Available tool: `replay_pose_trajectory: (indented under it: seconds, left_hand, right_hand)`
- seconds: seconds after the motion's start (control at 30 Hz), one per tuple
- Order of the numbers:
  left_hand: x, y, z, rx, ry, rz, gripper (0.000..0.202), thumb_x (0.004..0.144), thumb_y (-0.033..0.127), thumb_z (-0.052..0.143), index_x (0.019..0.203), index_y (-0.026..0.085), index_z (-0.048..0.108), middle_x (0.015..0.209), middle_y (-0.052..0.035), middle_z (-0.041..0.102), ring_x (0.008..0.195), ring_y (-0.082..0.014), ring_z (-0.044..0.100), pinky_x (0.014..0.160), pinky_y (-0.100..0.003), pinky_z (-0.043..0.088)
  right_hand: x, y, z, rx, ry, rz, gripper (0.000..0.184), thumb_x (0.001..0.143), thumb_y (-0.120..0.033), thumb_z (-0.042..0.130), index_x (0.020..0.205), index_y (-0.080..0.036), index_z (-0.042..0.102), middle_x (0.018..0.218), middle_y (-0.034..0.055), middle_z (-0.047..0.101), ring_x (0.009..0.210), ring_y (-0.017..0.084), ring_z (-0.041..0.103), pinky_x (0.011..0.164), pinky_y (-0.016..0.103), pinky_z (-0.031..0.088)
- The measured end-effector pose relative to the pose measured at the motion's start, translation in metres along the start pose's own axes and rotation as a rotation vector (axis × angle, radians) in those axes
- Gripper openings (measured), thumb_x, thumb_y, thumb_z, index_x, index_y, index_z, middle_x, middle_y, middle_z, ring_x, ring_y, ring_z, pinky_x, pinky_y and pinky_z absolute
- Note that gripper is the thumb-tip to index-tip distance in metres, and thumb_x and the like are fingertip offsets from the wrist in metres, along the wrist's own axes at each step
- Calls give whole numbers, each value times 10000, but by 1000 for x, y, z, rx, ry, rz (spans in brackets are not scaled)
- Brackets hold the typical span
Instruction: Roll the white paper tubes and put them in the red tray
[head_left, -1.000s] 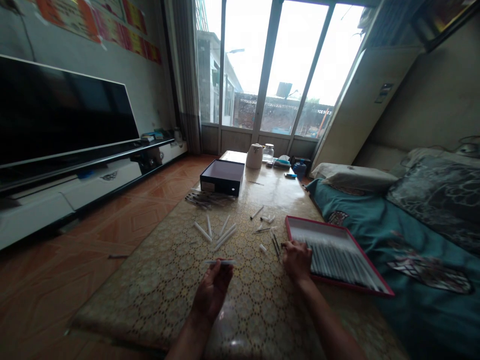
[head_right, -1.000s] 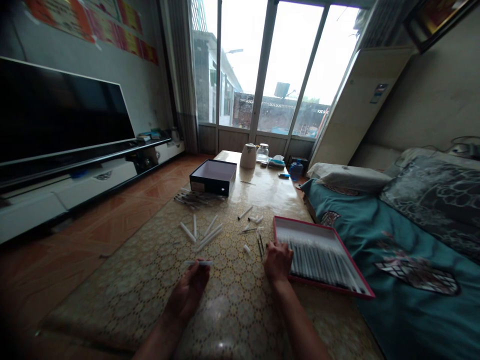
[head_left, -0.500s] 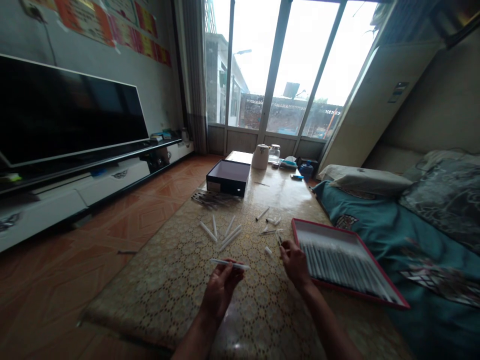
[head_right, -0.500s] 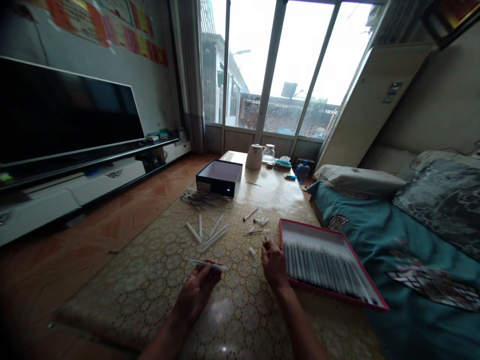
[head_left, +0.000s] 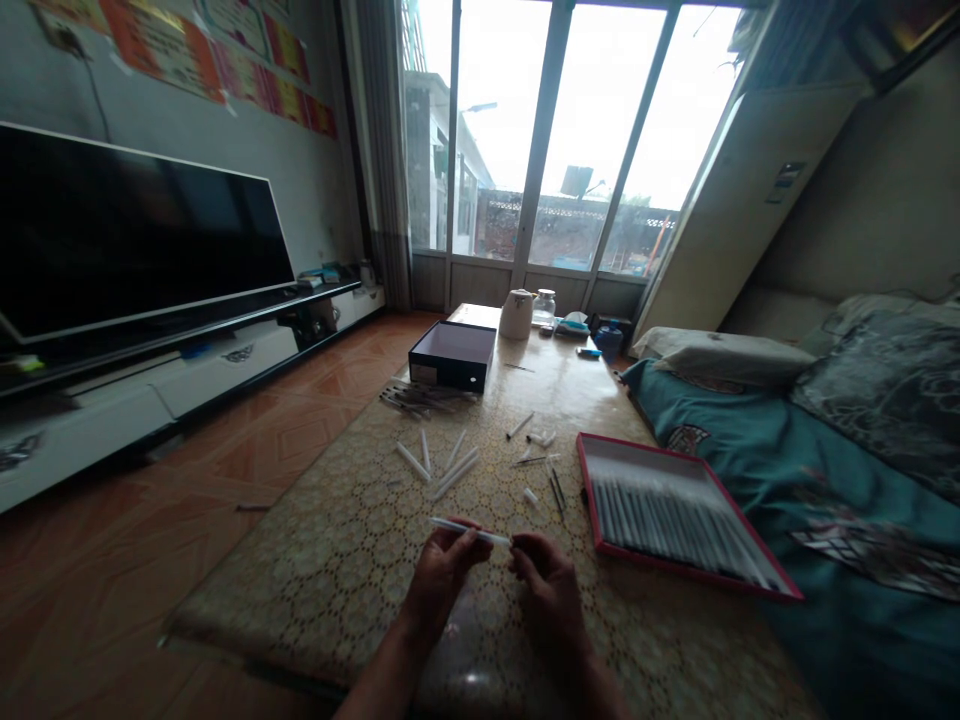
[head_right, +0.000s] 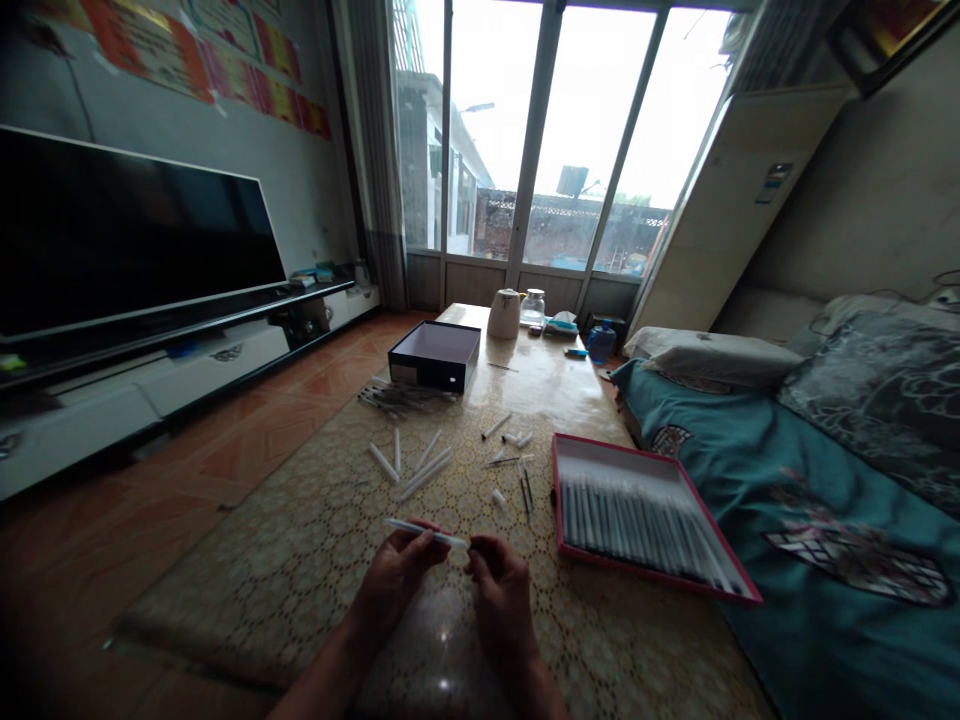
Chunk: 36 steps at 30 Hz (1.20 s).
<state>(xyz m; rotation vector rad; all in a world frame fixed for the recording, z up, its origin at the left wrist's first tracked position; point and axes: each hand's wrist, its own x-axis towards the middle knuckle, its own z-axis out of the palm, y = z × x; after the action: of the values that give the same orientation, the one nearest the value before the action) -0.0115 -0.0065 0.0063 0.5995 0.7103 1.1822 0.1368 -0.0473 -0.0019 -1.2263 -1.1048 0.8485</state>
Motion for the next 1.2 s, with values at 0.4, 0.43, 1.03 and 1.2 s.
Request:
replay_pose_trajectory:
  seconds: [0.4, 0.43, 1.03, 1.2]
  left_hand:
    - [-1, -2, 0, 31, -54, 27, 159, 663, 233, 723, 765, 145, 638, 764, -71, 713, 707, -174, 657, 709, -301, 492]
    - [-1, -2, -1, 36, -60, 30, 148, 673, 228, 715, 768, 145, 637, 765, -69, 712, 709, -173, 656, 711, -301, 491]
    - [2, -6, -4, 90, -93, 56, 158, 687, 235, 705, 788, 139, 630, 772, -71, 711, 727, -179, 652, 727, -319, 490]
    - [1, -5, -4, 128, -122, 65, 119, 725, 231, 674, 798, 145, 635, 777, -63, 709, 737, -173, 647, 733, -314, 487]
  right_hand:
    - [-3, 4, 0, 20, -27, -11, 153, 779, -322, 588, 840, -182, 580, 663, -6, 592, 583, 131, 570, 561, 229, 452]
    - [-3, 4, 0, 22, -26, -11, 152, 781, -322, 587, 840, -183, 578, 661, -6, 590, 582, 131, 568, 559, 229, 450]
    - [-2, 9, 2, 17, -16, -14, 176, 758, -331, 612, 832, -171, 601, 662, 11, 606, 565, 133, 566, 538, 226, 451]
    - [-1, 13, 1, 42, -22, 48, 221, 745, -358, 626, 844, -161, 615, 669, 18, 618, 506, 114, 540, 496, 218, 434]
